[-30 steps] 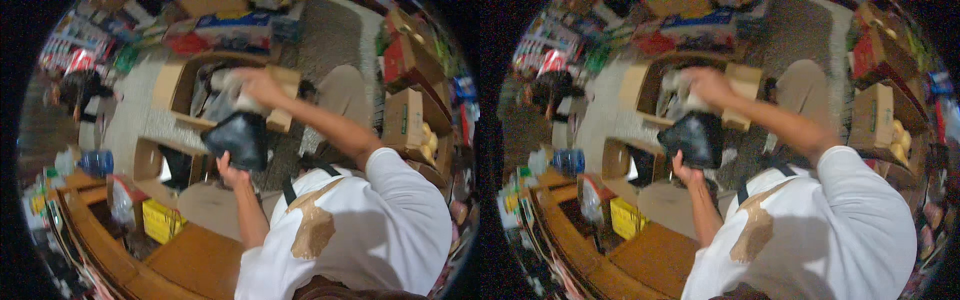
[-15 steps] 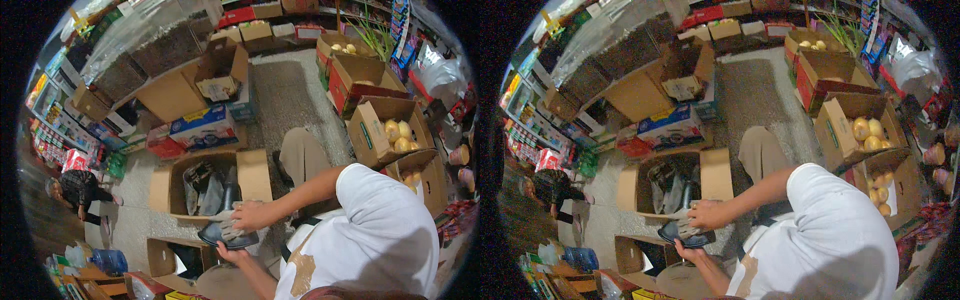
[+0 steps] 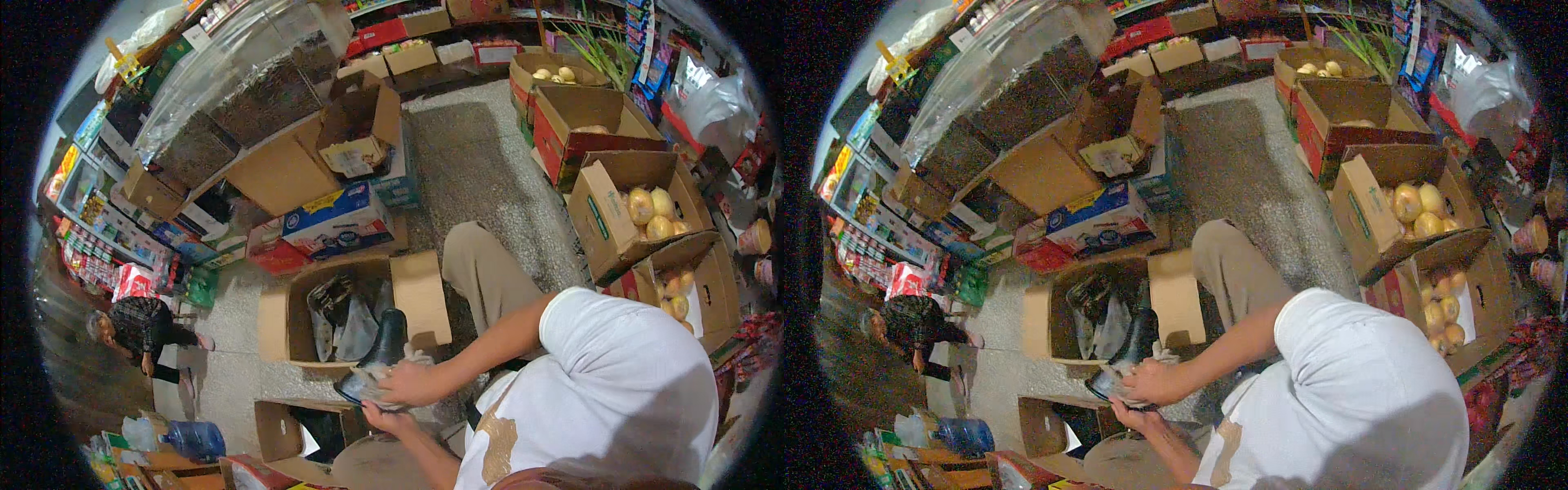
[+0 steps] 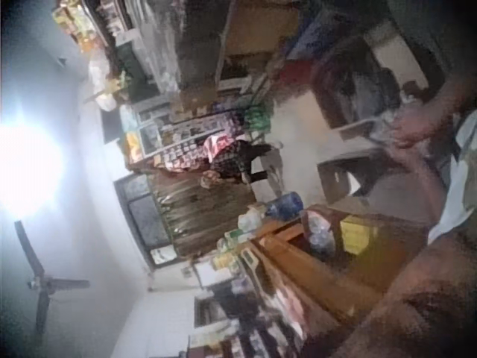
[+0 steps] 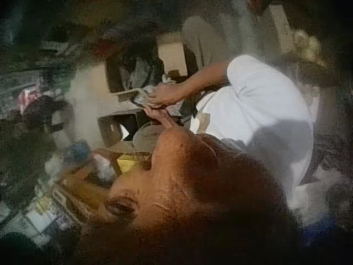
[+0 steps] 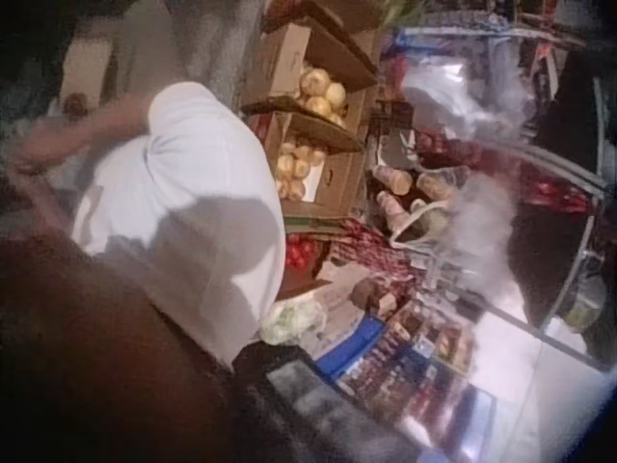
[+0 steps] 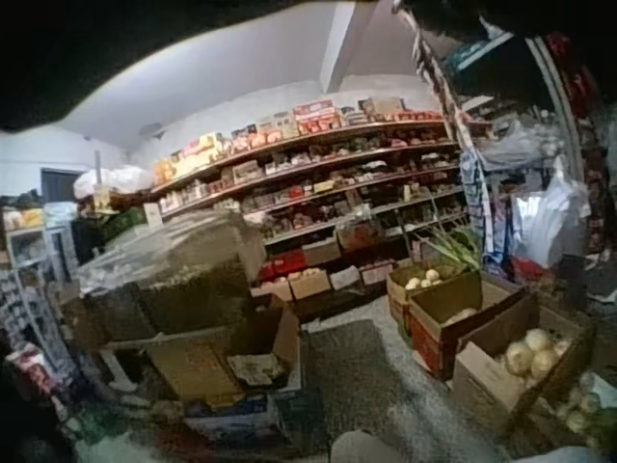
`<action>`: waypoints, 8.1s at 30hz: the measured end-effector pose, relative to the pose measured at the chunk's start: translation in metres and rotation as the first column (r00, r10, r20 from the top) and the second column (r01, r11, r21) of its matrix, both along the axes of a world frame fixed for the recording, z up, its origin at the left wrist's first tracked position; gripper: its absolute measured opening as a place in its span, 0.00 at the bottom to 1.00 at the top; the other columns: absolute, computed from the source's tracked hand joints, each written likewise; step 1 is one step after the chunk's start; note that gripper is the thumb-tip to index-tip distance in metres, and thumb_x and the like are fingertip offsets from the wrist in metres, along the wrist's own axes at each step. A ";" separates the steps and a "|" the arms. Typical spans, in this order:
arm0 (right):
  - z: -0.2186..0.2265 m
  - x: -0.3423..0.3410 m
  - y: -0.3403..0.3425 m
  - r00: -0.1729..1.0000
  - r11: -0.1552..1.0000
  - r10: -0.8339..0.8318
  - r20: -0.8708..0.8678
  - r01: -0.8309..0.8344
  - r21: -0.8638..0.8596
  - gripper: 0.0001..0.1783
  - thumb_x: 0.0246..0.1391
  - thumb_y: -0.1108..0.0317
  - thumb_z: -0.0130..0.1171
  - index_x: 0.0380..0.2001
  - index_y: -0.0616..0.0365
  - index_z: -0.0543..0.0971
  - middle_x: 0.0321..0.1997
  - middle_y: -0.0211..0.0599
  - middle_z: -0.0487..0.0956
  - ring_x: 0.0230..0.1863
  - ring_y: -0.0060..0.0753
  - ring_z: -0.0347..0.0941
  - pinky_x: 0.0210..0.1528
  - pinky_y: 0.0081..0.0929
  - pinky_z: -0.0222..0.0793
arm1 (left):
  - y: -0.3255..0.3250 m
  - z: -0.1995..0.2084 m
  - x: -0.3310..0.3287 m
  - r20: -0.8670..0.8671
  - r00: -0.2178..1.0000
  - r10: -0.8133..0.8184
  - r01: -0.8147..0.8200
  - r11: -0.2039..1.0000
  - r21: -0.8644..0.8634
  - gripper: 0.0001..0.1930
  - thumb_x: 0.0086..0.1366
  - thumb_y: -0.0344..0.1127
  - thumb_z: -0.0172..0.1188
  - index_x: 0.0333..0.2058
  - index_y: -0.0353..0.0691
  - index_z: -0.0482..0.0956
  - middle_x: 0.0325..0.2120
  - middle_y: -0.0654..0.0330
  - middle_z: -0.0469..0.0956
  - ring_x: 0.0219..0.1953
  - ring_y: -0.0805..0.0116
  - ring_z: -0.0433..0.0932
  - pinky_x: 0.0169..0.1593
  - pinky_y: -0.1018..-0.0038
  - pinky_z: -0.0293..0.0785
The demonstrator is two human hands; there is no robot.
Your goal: The person sits on the floor and wipes a black shoe with a cloth, rotating it to clean different sides. The person then places the shoe in a cardboard box and picks up another shoe to continue wiping.
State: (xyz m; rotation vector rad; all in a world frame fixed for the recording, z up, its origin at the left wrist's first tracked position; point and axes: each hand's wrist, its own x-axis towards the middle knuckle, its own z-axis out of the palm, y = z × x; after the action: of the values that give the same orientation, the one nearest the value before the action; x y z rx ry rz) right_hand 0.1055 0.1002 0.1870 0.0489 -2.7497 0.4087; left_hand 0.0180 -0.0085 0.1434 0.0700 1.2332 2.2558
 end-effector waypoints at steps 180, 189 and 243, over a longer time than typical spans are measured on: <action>0.013 0.003 0.192 0.777 0.818 -0.494 0.389 0.568 -0.095 0.20 0.50 0.61 0.55 0.49 0.41 0.79 0.45 0.40 0.81 0.46 0.47 0.78 0.47 0.47 0.73 | -0.013 0.027 -0.015 -0.168 0.986 0.017 0.004 0.992 0.124 0.26 0.50 0.24 0.54 0.52 0.28 0.69 0.45 0.50 0.76 0.44 0.57 0.78 0.53 0.64 0.74; 0.024 -0.036 0.058 0.975 0.929 -0.215 -0.050 0.189 -0.319 0.21 0.46 0.71 0.54 0.46 0.54 0.77 0.45 0.46 0.77 0.49 0.50 0.72 0.50 0.45 0.69 | -0.008 0.007 -0.016 0.021 0.993 0.115 -0.116 0.988 0.106 0.29 0.52 0.32 0.55 0.55 0.32 0.67 0.47 0.50 0.74 0.48 0.50 0.76 0.54 0.55 0.74; -0.021 -0.021 0.187 0.931 0.369 -0.169 0.323 0.364 -0.855 0.23 0.55 0.63 0.60 0.52 0.62 0.75 0.43 0.34 0.80 0.42 0.26 0.74 0.46 0.27 0.69 | -0.162 0.133 -0.208 -0.182 0.848 0.497 -0.473 0.867 0.158 0.19 0.58 0.27 0.55 0.49 0.37 0.72 0.42 0.56 0.77 0.44 0.59 0.77 0.51 0.64 0.75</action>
State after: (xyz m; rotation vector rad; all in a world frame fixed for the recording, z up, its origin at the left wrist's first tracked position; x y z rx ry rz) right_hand 0.0842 0.2877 0.1659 -0.7512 -2.2014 1.8257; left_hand -0.1897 -0.1708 0.2759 0.0493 1.3578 2.8205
